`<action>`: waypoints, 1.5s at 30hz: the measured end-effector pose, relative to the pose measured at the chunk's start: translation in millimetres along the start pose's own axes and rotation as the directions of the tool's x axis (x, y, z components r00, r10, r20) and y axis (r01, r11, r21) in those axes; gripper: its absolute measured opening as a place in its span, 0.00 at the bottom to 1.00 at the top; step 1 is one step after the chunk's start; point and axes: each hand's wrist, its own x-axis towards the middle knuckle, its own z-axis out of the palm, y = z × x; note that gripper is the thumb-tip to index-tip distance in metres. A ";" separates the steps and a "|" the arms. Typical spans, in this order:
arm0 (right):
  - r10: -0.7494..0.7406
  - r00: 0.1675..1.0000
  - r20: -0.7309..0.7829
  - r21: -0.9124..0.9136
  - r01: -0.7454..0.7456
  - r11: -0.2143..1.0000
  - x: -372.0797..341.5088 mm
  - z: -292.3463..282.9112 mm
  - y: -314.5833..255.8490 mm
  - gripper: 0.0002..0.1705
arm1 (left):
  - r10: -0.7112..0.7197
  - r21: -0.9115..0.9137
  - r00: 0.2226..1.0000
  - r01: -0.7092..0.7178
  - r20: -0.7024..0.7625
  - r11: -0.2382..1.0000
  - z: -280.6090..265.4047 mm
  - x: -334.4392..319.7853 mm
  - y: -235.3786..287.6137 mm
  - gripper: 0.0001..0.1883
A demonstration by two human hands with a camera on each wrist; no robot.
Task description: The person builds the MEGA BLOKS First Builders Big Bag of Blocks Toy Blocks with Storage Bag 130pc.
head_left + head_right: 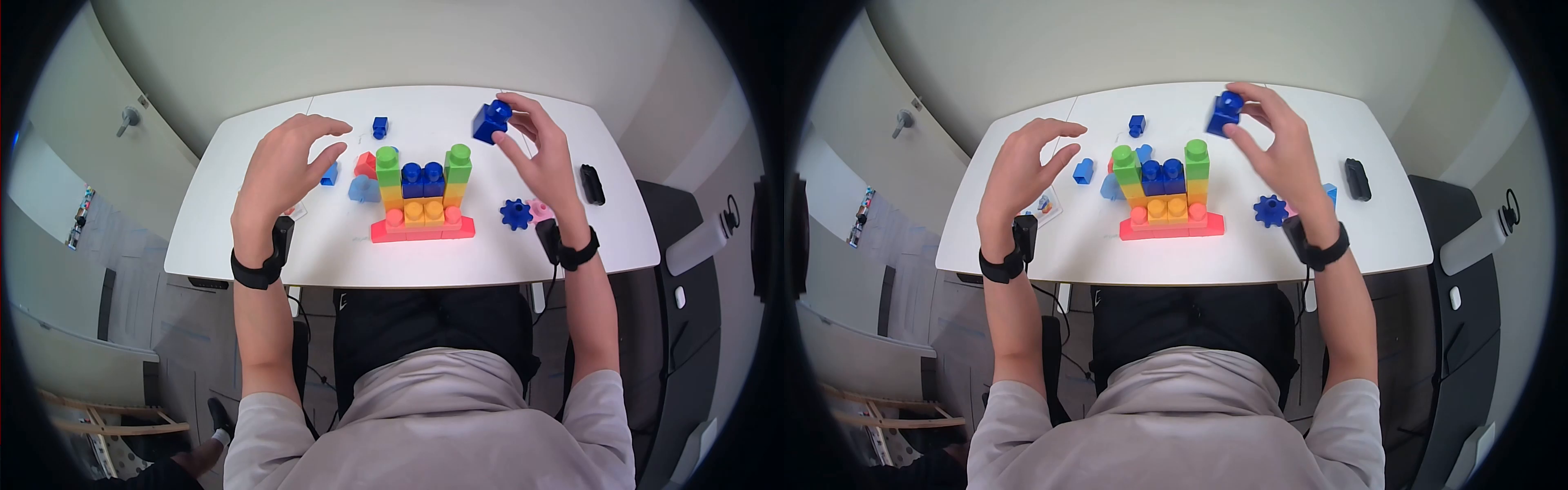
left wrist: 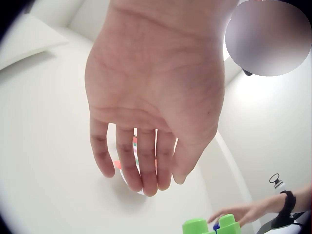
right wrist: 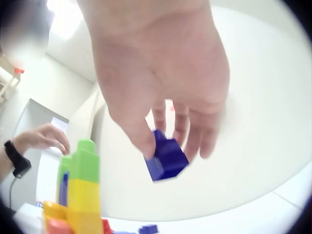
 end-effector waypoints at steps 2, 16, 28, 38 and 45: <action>-0.247 0.966 -0.081 0.003 0.248 0.969 -3.5 12.7 -19.3 0.25 | -0.015 -0.014 1.000 0.015 0.023 1.000 0.3 -0.2 2.3 0.11; -0.241 0.959 0.148 -0.394 0.281 0.875 -23.1 56.5 -14.5 0.25 | -0.027 -0.033 0.988 0.032 0.154 0.999 14.9 2.3 4.6 0.13; -0.189 0.956 0.224 -0.239 0.242 0.940 -14.4 37.4 -17.8 0.32 | -0.212 -0.066 0.956 0.229 0.201 0.971 118.6 80.0 -83.8 0.09; -0.169 0.947 0.272 -0.179 0.222 0.958 -17.3 38.4 -12.6 0.31 | 0.006 0.017 0.871 -0.017 0.492 1.000 217.9 121.3 -145.6 0.35; -0.188 0.942 0.279 -0.170 0.241 0.956 -18.9 41.6 -8.5 0.30 | -0.137 0.161 0.750 0.041 0.648 0.986 226.8 129.0 -140.1 0.35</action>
